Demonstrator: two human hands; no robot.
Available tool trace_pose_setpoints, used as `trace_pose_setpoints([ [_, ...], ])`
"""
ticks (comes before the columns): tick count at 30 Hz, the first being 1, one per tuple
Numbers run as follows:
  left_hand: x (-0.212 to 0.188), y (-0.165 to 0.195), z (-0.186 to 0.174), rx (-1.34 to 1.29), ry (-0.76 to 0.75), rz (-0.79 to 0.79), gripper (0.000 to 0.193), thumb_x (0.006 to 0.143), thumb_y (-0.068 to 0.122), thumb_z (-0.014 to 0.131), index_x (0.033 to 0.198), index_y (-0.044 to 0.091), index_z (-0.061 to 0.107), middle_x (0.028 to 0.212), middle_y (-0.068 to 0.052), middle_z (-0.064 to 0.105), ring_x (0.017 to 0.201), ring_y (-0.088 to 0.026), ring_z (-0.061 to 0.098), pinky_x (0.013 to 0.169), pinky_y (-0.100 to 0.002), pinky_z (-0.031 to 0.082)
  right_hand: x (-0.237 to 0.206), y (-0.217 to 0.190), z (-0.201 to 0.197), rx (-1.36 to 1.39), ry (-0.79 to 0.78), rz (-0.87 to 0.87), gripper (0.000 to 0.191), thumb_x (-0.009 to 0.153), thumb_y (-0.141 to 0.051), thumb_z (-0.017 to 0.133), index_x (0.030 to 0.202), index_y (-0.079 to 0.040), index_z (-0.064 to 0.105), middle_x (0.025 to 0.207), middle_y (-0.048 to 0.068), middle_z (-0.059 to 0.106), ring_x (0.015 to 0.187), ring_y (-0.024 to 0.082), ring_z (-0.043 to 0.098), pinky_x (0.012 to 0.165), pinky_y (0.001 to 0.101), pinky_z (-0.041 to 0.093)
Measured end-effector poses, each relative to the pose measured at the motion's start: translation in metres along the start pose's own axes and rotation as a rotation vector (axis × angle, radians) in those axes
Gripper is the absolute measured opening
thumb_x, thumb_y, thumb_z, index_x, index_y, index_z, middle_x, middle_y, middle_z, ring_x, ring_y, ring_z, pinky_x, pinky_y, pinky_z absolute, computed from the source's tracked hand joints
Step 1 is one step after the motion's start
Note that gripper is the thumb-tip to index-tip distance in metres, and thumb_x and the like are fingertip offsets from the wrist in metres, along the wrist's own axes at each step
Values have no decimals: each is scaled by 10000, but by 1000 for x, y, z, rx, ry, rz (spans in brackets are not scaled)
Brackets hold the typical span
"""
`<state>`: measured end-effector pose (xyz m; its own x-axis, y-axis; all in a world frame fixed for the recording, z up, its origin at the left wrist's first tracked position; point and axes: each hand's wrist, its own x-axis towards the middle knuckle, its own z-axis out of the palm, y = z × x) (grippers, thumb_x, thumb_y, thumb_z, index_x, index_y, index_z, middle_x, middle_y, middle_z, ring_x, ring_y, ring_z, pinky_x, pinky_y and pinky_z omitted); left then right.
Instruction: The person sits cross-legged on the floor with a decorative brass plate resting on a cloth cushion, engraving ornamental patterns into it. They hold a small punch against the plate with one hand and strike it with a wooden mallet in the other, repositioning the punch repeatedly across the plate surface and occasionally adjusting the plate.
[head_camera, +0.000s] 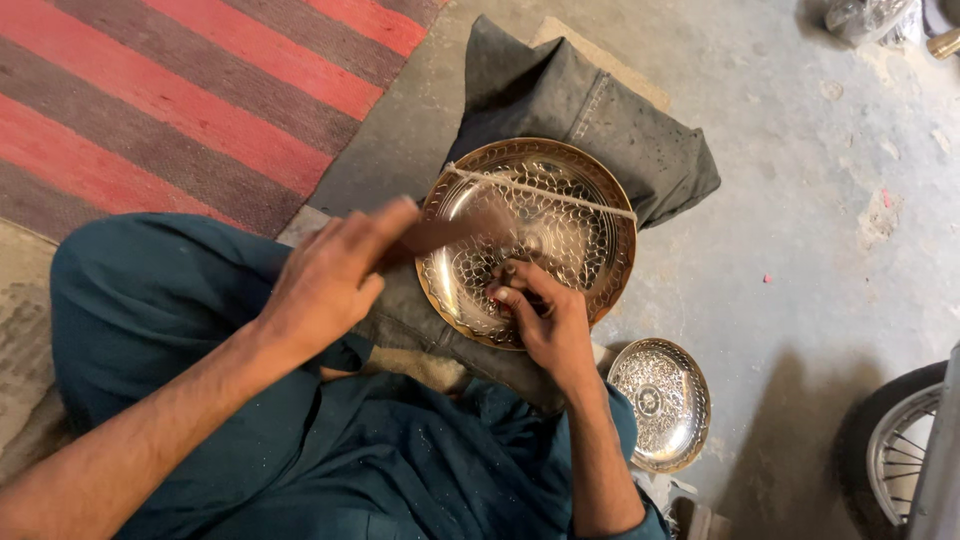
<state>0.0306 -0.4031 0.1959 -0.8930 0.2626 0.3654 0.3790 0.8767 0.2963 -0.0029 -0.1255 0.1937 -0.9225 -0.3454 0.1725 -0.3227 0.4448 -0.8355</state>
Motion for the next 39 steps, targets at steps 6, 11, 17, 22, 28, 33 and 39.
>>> trace_pose_setpoints([
  [6, 4, 2, -4, -309, 35, -77, 826, 788, 11, 666, 1545, 187, 385, 1161, -126, 595, 1071, -332, 593, 903, -463, 471, -1, -1, 4, -19, 123, 22, 293, 914, -39, 735, 1205, -20, 709, 893, 62, 765, 839, 95, 702, 776, 272, 567],
  [11, 2, 2, -7, -300, 61, -53, 823, 815, 20, 663, 1564, 197, 370, 1260, -128, 583, 1143, -329, 583, 949, -462, 481, 0, 1, 9, -12, 116, 61, 286, 906, -59, 760, 1188, -28, 724, 884, 62, 773, 803, 96, 690, 729, 266, 568],
  [17, -3, 3, -12, -156, 111, -45, 745, 791, 63, 689, 1498, 162, 477, 1156, -113, 617, 1058, -345, 597, 959, -477, 471, 1, 7, 2, 22, -15, -54, 261, 935, -41, 726, 1194, -15, 704, 989, 76, 792, 877, 98, 714, 784, 267, 567],
  [22, -15, 4, -15, 151, -186, -141, 744, 853, 52, 676, 1533, 230, 433, 1122, -80, 634, 1048, -290, 624, 902, -484, 482, 9, 8, -3, 167, 11, -97, 139, 965, -60, 680, 1098, -24, 695, 1014, 80, 777, 899, 152, 733, 775, 296, 588],
  [28, -72, -17, -28, -489, -359, -417, 808, 755, 80, 695, 1500, 106, 382, 1280, -230, 615, 1176, -388, 607, 943, -442, 503, -10, 6, -39, 626, 394, 67, 182, 1002, -59, 616, 1178, -15, 624, 948, 99, 689, 940, 207, 724, 827, 351, 598],
  [33, -153, -39, -40, -303, -1208, -619, 859, 831, 260, 752, 1585, 302, 343, 1351, -79, 638, 1253, -221, 660, 1045, -332, 539, -38, 13, -68, 728, 370, -23, 195, 1046, -34, 602, 1233, 21, 594, 975, 107, 661, 940, 211, 667, 929, 372, 597],
  [39, -149, -29, -31, -422, -409, -139, 410, 869, 298, 725, 1239, 138, 648, 1179, -112, 710, 1150, -361, 635, 928, -449, 504, -37, 17, -74, 661, 387, 67, 257, 1030, 0, 604, 1281, 52, 590, 984, 135, 713, 938, 221, 709, 864, 349, 573],
])
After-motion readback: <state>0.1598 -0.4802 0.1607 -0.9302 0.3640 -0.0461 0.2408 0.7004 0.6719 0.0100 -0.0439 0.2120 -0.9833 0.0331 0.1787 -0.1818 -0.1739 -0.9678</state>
